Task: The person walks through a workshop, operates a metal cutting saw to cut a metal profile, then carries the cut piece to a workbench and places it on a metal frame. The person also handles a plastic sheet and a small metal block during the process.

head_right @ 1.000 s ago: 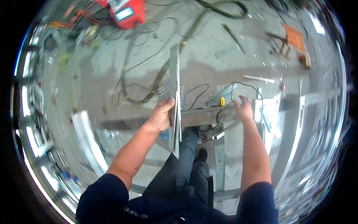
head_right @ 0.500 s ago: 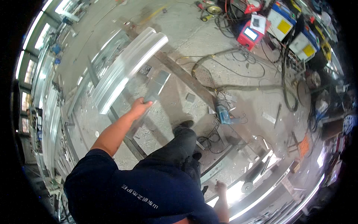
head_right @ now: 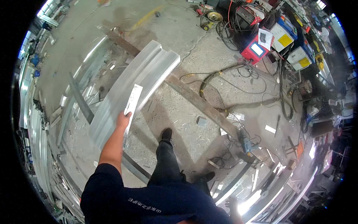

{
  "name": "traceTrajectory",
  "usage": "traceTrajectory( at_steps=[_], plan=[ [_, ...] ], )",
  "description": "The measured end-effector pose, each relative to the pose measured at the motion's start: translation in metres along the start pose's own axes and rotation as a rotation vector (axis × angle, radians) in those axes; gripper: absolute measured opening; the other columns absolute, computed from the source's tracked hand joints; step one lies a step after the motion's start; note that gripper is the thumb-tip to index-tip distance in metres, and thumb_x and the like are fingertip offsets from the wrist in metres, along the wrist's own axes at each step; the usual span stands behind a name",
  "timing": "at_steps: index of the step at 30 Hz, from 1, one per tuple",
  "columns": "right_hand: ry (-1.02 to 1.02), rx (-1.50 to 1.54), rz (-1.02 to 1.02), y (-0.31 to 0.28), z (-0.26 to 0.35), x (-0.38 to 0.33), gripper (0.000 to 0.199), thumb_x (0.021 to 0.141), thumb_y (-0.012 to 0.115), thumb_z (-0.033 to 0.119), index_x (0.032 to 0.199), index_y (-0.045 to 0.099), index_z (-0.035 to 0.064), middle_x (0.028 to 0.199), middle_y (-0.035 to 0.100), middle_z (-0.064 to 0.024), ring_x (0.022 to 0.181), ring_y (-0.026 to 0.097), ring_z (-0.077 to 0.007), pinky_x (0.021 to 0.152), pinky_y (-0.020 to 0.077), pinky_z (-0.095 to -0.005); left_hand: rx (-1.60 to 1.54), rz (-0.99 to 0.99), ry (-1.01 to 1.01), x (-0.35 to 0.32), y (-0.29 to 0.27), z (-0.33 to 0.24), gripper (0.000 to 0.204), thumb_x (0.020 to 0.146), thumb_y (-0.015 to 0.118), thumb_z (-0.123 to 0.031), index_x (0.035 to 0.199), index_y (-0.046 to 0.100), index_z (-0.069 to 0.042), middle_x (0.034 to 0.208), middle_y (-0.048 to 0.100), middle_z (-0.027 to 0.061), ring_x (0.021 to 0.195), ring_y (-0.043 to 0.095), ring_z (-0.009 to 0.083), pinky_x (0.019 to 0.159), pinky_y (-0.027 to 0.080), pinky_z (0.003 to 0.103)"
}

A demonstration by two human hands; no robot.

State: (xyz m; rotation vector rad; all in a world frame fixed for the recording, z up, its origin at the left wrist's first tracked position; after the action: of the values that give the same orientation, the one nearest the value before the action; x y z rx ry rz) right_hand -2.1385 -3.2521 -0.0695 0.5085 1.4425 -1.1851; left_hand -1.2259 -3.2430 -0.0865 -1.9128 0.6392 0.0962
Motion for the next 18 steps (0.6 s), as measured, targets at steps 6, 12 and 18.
traceTrajectory(
  at_steps=[6, 12, 18],
  plan=[
    [-0.180, -0.016, 0.023, 0.075, 0.165, -0.075, 0.033, 0.097, 0.052, 0.025, 0.113, 0.058, -0.0031, 0.094, 0.068, -0.0142, 0.074, 0.067, -0.0241, 0.065, 0.0554, -0.0359, -0.023, -0.146, 0.124, 0.114, 0.052, 0.067, 0.048, 0.080, 0.070, -0.034, 0.110, 0.059, 0.003, 0.105, 0.063, 0.0245, 0.100, 0.061, 0.0400, 0.085, 0.047, 0.045],
    [-0.405, -0.463, -0.096, 0.079, 0.155, -0.071, 0.032, 0.094, 0.057, 0.029, 0.103, 0.064, -0.0009, 0.088, 0.069, -0.0082, 0.070, 0.065, -0.0169, 0.061, 0.0525, -0.0317, 0.026, 0.091, 0.264, 0.160, 0.060, 0.053, 0.042, 0.079, 0.072, -0.026, 0.103, 0.058, 0.005, 0.100, 0.062, 0.0267, 0.096, 0.059, 0.0431, 0.083, 0.047, 0.047],
    [-0.250, -0.434, -0.044, 0.112, 0.120, -0.088, 0.040, 0.093, 0.057, 0.035, 0.108, 0.063, -0.0011, 0.095, 0.070, -0.0082, 0.077, 0.068, -0.0168, 0.066, 0.0544, -0.0306, 0.131, 0.149, 0.188, 0.164, 0.025, 0.028, 0.041, 0.077, 0.074, -0.032, 0.090, 0.062, 0.006, 0.096, 0.064, 0.0267, 0.093, 0.062, 0.0416, 0.078, 0.049, 0.047]
  ],
)
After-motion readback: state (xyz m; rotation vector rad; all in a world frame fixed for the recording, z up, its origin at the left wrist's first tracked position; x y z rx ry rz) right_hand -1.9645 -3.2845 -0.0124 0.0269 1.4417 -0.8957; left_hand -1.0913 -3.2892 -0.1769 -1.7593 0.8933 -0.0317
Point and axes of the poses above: each hand's wrist, its own x-axis towards the middle knuckle, its own y-axis out of the palm, z = x × y, the point moved 7 cm from there along x, towards the middle knuckle
